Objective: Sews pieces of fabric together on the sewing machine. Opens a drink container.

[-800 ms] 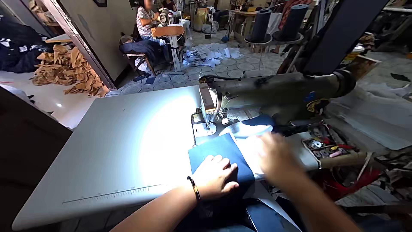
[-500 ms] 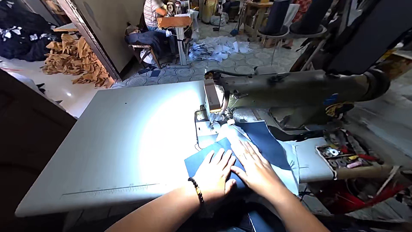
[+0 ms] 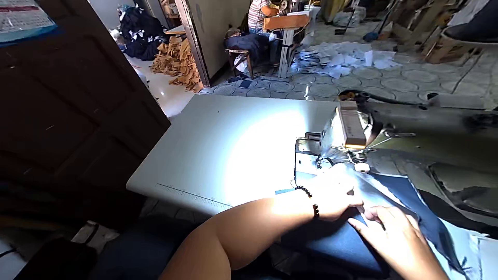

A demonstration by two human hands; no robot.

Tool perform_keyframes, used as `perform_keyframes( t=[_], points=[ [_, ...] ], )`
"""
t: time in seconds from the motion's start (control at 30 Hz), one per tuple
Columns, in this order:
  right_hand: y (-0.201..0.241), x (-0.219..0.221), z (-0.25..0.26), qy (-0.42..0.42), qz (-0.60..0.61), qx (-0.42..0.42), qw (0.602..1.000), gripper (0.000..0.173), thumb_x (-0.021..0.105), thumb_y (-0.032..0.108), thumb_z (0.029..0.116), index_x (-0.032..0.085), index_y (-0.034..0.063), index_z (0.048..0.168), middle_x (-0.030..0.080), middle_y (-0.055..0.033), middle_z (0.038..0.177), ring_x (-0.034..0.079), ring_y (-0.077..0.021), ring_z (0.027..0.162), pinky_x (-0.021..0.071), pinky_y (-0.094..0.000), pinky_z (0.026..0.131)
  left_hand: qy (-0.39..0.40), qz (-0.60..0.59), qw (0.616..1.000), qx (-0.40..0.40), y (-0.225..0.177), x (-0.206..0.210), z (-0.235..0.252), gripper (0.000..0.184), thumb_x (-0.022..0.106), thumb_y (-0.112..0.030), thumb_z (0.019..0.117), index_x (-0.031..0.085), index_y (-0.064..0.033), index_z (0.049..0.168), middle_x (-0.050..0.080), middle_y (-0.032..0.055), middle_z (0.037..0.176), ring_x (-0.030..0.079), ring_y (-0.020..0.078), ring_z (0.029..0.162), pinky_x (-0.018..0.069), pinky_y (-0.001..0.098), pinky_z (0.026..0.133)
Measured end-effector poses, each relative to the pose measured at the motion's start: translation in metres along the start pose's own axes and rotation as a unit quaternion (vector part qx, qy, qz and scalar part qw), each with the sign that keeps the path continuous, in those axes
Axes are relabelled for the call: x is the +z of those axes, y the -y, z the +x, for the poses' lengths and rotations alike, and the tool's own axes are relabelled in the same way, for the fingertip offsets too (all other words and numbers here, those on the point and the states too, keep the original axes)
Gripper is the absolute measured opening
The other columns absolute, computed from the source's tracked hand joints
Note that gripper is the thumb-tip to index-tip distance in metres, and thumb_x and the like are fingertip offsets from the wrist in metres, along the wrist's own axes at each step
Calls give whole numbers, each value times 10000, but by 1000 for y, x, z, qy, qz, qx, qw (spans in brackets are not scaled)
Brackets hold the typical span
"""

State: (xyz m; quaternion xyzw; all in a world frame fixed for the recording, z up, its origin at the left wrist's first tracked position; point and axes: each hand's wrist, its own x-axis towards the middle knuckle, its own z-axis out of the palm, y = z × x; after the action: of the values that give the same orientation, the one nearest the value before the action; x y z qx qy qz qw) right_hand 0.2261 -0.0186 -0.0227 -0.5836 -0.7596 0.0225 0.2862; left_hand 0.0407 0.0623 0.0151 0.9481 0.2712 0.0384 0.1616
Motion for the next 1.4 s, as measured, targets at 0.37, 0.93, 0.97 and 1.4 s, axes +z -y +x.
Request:
perform_keyframes(
  t=[0.37, 0.93, 0.97, 1.4],
  points=[
    [42, -3, 25, 119, 88, 129, 981, 263, 612, 77, 960, 733, -32, 1167, 686, -213, 1238, 636, -329, 1210, 475, -448, 1078, -162, -189, 968, -29, 39, 21, -1, 148, 676, -119, 893, 735, -3, 964, 717, 106, 1183, 684, 175, 1092, 551, 371, 964],
    [29, 30, 11, -86, 137, 138, 977, 241, 567, 102, 980, 773, -20, 1007, 767, -146, 954, 744, -227, 900, 583, -371, 860, -222, -271, 937, -10, 71, 29, -2, 255, 519, -72, 950, 767, -15, 946, 739, 66, 1014, 681, 23, 903, 560, 193, 834],
    [29, 31, 11, -96, 139, 141, 975, 237, 572, 91, 974, 767, -21, 1052, 768, -145, 967, 745, -225, 894, 587, -367, 857, -216, -261, 941, -13, 70, 28, -2, 276, 505, -66, 948, 775, -21, 978, 736, 79, 1040, 688, 45, 933, 563, 210, 850],
    [35, 31, 8, -74, 89, 93, 989, 218, 704, 200, 916, 739, -12, 950, 718, -172, 965, 701, -299, 965, 554, -429, 901, -205, -73, 976, 14, 64, 28, -6, 143, 693, -153, 893, 808, -78, 930, 730, 151, 961, 686, 349, 976, 522, 537, 879]
  ],
)
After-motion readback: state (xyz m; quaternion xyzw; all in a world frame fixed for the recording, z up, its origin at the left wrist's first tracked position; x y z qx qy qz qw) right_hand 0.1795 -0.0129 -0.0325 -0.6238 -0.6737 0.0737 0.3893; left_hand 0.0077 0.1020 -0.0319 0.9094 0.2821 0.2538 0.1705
